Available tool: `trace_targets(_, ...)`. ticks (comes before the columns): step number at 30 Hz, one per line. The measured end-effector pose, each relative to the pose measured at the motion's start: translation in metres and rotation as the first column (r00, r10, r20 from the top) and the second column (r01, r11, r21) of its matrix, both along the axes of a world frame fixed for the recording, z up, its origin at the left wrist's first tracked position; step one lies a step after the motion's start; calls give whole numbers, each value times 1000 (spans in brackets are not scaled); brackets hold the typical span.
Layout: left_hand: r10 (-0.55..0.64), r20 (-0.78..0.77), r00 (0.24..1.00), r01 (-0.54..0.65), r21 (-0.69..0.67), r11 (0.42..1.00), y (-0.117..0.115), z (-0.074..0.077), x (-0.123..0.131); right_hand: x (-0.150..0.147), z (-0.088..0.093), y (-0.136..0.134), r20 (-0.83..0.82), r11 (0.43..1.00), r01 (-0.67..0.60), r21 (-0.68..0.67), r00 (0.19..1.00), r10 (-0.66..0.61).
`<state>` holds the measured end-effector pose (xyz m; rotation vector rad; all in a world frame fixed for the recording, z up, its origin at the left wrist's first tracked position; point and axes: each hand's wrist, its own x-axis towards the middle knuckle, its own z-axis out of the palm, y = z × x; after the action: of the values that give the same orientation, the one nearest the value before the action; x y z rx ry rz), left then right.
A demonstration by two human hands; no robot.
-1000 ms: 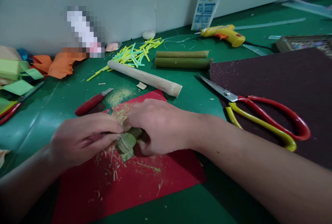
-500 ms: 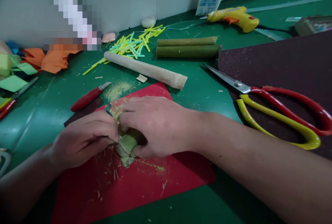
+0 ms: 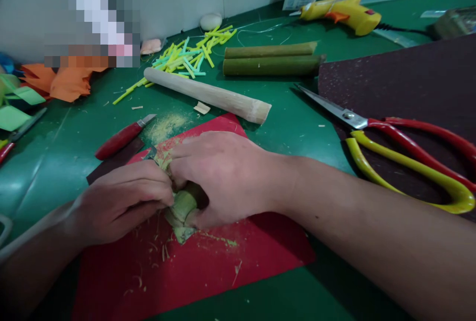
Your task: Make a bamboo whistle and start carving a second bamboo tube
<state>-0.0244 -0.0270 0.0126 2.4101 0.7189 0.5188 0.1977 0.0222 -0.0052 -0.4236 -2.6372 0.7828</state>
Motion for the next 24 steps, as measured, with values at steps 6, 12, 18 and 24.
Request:
trace_targets(6,-18,-11,1000,18,35,999,0,0,-2,-1,2,0,19,1000,2,14,1000,-2)
trace_targets(12,-14,-44,999,17,62,998,2,-6,-6,-1,0,2,26,999,-24,25,999,23)
trace_targets(18,1,34,999,-2,31,1000,0,-3,-2,-2,0,3,18,999,-21,48,1000,20)
trace_targets(24,5,26,1000,-6,28,1000,0,-2,-2,-2,-1,2,41,999,-16,40,999,14)
